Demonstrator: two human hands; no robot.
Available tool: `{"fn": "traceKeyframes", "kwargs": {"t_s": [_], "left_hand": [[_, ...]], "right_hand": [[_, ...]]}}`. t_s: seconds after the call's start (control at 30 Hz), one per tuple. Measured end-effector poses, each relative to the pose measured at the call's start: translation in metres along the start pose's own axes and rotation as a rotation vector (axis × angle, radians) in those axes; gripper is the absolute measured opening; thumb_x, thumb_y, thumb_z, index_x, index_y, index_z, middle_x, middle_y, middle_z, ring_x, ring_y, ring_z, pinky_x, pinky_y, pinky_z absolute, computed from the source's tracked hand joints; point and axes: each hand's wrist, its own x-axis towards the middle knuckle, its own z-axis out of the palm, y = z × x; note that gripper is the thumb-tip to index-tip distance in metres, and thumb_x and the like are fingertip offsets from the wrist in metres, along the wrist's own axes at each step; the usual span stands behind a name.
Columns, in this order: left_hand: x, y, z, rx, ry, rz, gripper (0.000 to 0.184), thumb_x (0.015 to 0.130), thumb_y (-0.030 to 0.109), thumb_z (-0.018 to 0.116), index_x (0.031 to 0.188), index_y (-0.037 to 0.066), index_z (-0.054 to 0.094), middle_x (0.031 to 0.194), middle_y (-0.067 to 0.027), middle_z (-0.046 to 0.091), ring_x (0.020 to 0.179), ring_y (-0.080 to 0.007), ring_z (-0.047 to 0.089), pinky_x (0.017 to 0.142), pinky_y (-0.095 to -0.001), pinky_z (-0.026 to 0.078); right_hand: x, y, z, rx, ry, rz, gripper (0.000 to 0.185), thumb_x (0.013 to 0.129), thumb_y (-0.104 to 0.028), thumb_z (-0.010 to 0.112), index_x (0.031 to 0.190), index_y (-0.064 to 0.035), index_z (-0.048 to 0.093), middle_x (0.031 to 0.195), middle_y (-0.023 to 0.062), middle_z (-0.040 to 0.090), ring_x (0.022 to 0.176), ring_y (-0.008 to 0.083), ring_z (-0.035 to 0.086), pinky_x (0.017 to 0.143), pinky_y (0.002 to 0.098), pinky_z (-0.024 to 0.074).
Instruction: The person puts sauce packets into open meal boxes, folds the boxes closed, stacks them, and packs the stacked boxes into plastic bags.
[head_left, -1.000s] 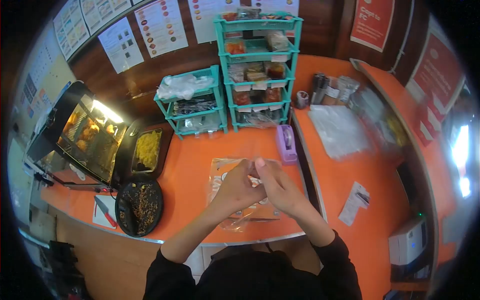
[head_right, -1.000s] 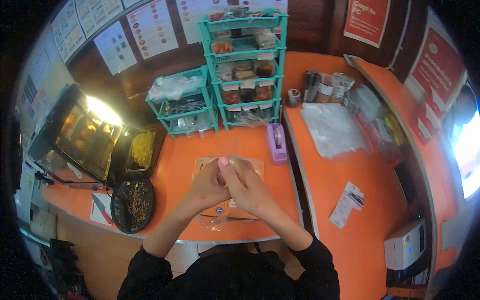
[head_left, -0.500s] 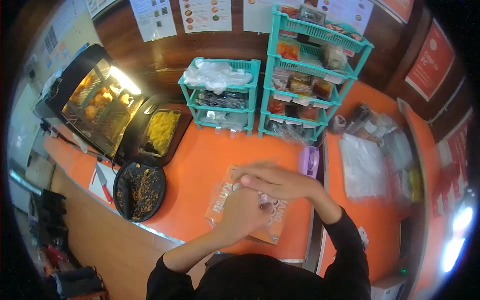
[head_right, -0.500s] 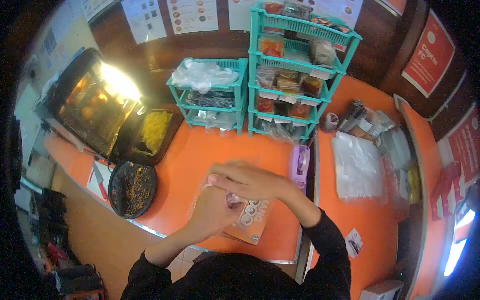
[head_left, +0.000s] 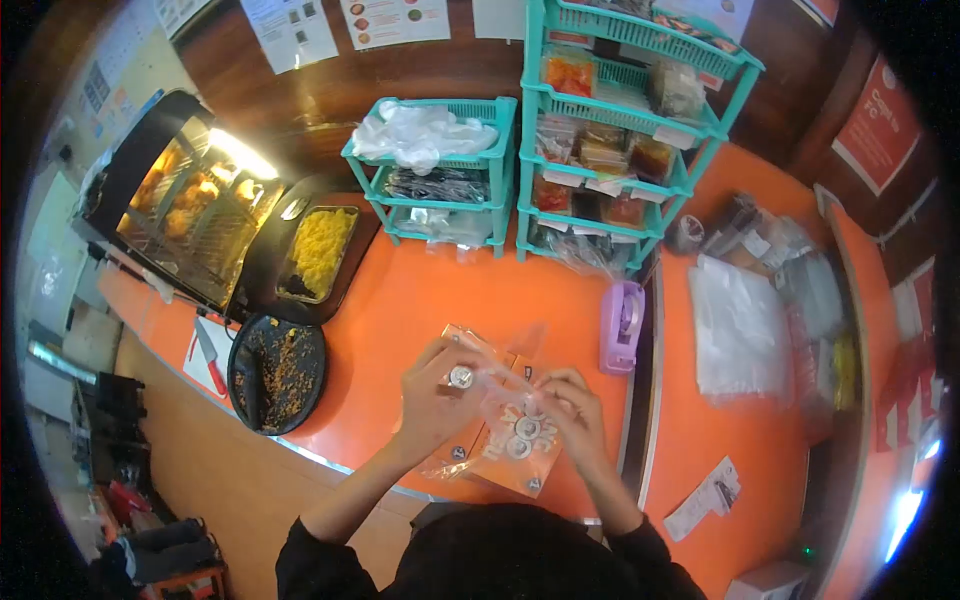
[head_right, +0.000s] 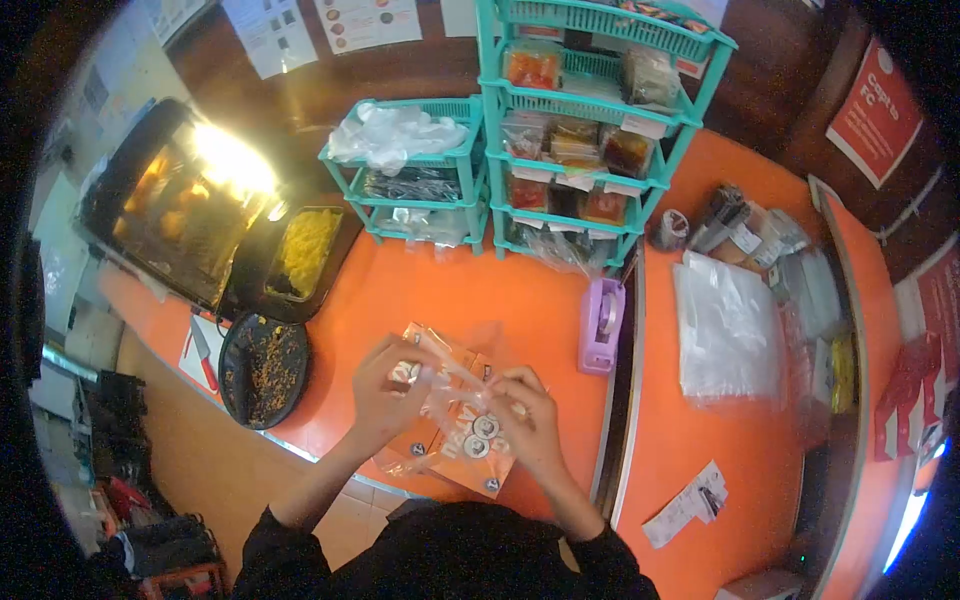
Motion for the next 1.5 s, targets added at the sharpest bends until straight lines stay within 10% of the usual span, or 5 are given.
{"fn": "traceKeyframes", "kwargs": {"t_s": [0.1, 0.27, 0.6, 1.07, 1.5], "left_hand": [[0.02, -0.016, 0.016, 0.008, -0.196, 0.09, 0.01, 0.086, 0.0, 0.054, 0.085, 0.0, 0.063, 0.087, -0.0076, 0.062, 0.075, -0.0128, 0.059, 0.061, -0.0263, 0.051], [0.033, -0.064, 0.002, -0.091, -0.842, -0.404, 0.029, 0.099, 0.02, 0.044, 0.091, -0.001, 0.062, 0.069, -0.0001, 0.053, 0.064, -0.007, 0.048, 0.052, -0.029, 0.037], [0.046, -0.05, -0.022, -0.353, -1.064, -0.537, 0.028, 0.1, 0.018, 0.044, 0.106, -0.001, 0.065, 0.098, -0.0064, 0.066, 0.091, -0.013, 0.061, 0.083, -0.0282, 0.05], [0.0, -0.024, -0.02, 0.128, -0.446, 0.444, 0.027, 0.07, 0.0, 0.064, 0.097, 0.001, 0.062, 0.094, -0.0108, 0.058, 0.087, -0.0303, 0.057, 0.078, -0.0394, 0.049], [-0.038, -0.029, -0.014, 0.534, -0.011, 0.454, 0.026, 0.063, 0.013, 0.077, 0.085, 0.006, 0.065, 0.092, -0.0061, 0.058, 0.082, -0.0251, 0.058, 0.07, -0.0367, 0.043]], "right_hand": [[-0.019, -0.032, 0.031, -0.275, 0.152, -0.147, 0.012, 0.081, -0.007, 0.07, 0.088, 0.0017, 0.066, 0.097, 0.01, 0.057, 0.089, 0.0247, 0.058, 0.075, 0.0327, 0.048], [-0.036, -0.027, 0.057, -0.598, 0.212, -0.388, 0.014, 0.079, -0.005, 0.07, 0.092, 0.0002, 0.069, 0.098, 0.0106, 0.061, 0.088, 0.0254, 0.059, 0.075, 0.0346, 0.0475], [-0.048, -0.004, 0.087, -0.778, 0.362, -0.527, 0.02, 0.074, -0.001, 0.076, 0.092, 0.0019, 0.069, 0.09, 0.0092, 0.065, 0.073, 0.0226, 0.065, 0.062, 0.0315, 0.0532], [0.011, -0.028, 0.059, -0.888, 0.182, -0.371, 0.036, 0.063, -0.001, 0.069, 0.096, -0.0031, 0.056, 0.094, 0.0116, 0.055, 0.092, 0.03, 0.056, 0.079, 0.0399, 0.0435], [0.038, 0.003, 0.011, -0.014, -0.404, 0.282, 0.019, 0.089, -0.018, 0.068, 0.088, -0.0013, 0.06, 0.083, 0.0062, 0.061, 0.08, 0.01, 0.059, 0.074, 0.0288, 0.0496]]}}
